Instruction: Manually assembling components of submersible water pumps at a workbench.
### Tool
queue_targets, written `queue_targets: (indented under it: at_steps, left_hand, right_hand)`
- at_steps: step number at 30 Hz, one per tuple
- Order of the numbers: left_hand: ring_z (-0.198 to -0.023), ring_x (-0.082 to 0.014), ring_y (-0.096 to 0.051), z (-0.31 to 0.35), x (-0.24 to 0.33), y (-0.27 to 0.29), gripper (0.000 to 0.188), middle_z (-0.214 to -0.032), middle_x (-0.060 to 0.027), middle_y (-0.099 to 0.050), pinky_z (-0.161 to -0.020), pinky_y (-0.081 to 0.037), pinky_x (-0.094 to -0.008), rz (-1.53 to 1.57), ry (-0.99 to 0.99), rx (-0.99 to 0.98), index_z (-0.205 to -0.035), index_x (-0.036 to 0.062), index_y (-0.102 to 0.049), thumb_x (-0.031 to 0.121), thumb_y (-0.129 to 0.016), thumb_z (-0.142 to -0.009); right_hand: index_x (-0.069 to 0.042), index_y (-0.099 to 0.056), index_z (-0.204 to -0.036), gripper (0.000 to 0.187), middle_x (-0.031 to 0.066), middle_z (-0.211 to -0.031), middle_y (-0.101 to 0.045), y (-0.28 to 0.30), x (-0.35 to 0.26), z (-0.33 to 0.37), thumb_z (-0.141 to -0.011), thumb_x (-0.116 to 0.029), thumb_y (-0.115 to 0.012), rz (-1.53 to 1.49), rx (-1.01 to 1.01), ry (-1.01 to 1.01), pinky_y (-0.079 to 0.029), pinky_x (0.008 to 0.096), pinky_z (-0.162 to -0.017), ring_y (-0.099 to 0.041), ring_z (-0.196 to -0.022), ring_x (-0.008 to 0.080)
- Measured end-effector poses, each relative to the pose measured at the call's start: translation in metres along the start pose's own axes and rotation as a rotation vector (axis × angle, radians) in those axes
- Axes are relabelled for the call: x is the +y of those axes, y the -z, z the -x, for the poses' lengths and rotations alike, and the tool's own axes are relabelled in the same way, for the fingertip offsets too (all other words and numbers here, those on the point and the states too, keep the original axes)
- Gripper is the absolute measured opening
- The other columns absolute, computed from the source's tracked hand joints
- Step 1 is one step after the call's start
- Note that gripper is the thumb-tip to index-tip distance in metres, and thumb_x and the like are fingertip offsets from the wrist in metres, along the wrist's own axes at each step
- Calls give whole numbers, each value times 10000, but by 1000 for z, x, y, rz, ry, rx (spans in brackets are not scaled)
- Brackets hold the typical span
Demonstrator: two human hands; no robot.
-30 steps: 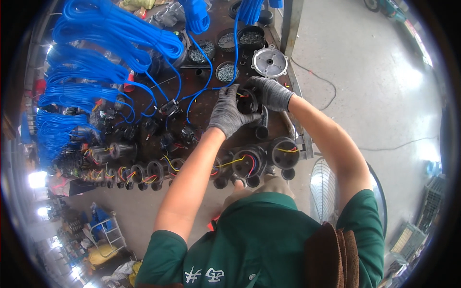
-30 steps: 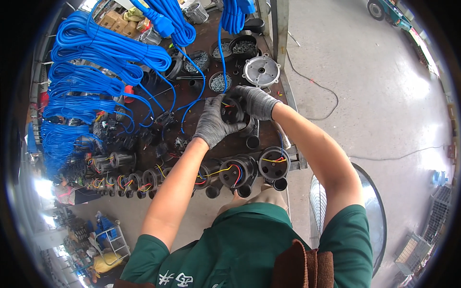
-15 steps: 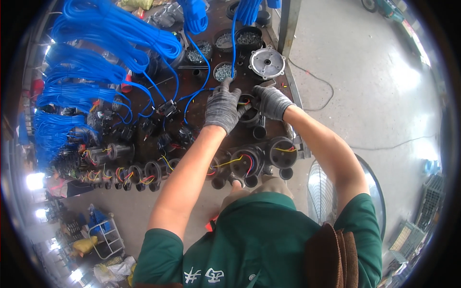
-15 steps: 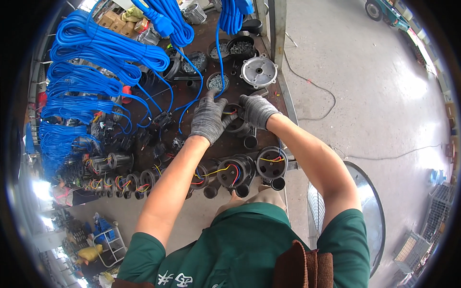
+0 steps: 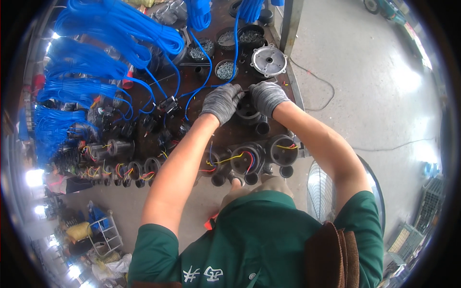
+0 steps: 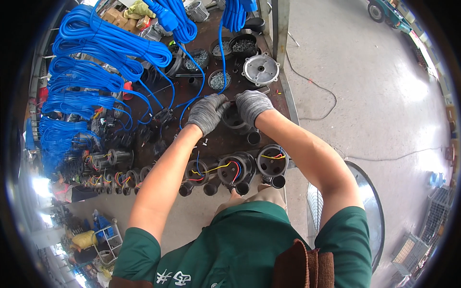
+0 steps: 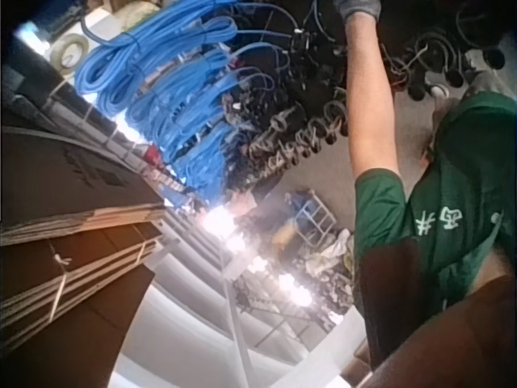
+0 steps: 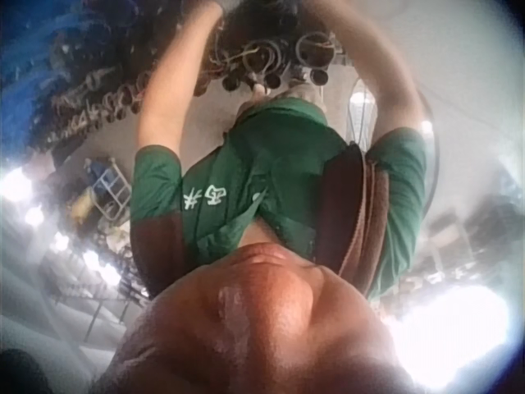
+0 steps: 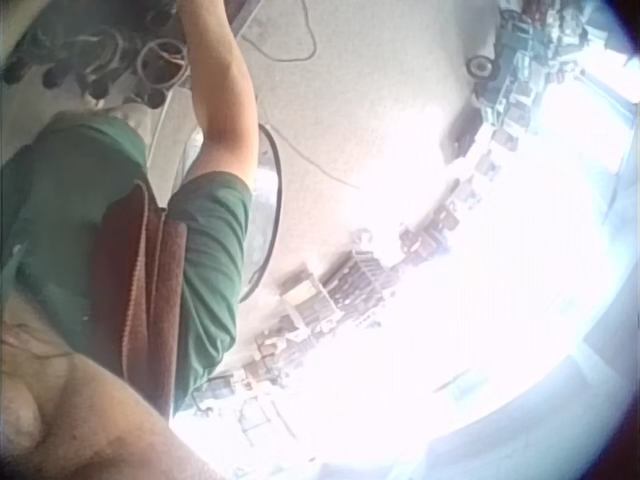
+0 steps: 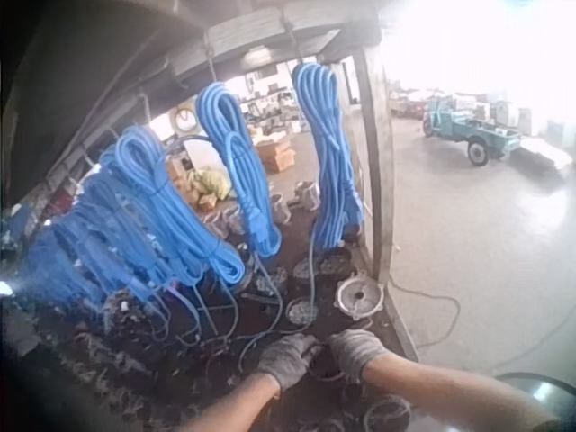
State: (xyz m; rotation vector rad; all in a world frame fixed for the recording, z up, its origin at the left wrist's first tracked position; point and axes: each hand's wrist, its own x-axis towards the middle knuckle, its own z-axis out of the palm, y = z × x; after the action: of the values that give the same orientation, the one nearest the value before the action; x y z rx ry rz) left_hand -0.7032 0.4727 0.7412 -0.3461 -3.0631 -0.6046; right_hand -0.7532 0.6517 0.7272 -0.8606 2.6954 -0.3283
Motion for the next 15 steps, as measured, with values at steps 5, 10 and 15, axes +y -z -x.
queue_targets:
  at_steps: [5,10,15]
  left_hand:
    - [-989,-394,-657,4,-11,-8,235,-1023,-191,-692,-863,-526,-455,176,6,9,-1073,32,-707,225,-700,-939]
    - [-1007,-371,-675,4,-12,-5,251,-1051,-184,-707,-874,-533,-421,290,74,-39,-1083,17,-719,212,-726,-926]
    - [-1035,-336,-699,2,-16,-4,253,-1095,-184,-723,-899,-544,-399,313,70,-49,-1110,18,-722,196,-715,-929]
  right_hand:
    - [-69,-716,-1173,342,208,-1141,-725,12,-5,1,-846,-169,-688,62,-112,-28,-590,450,-883,-712,-1045,374]
    - [-2,-467,-1433,969,256,-1398,-540,-1,-10,11,-711,-525,-847,-24,-91,105,-536,495,-994,-639,-1194,403]
    - [-8,-497,-1374,1015,230,-1220,-664,-6,-13,3,-633,-589,-877,27,-117,86,-525,529,-975,-678,-1114,388]
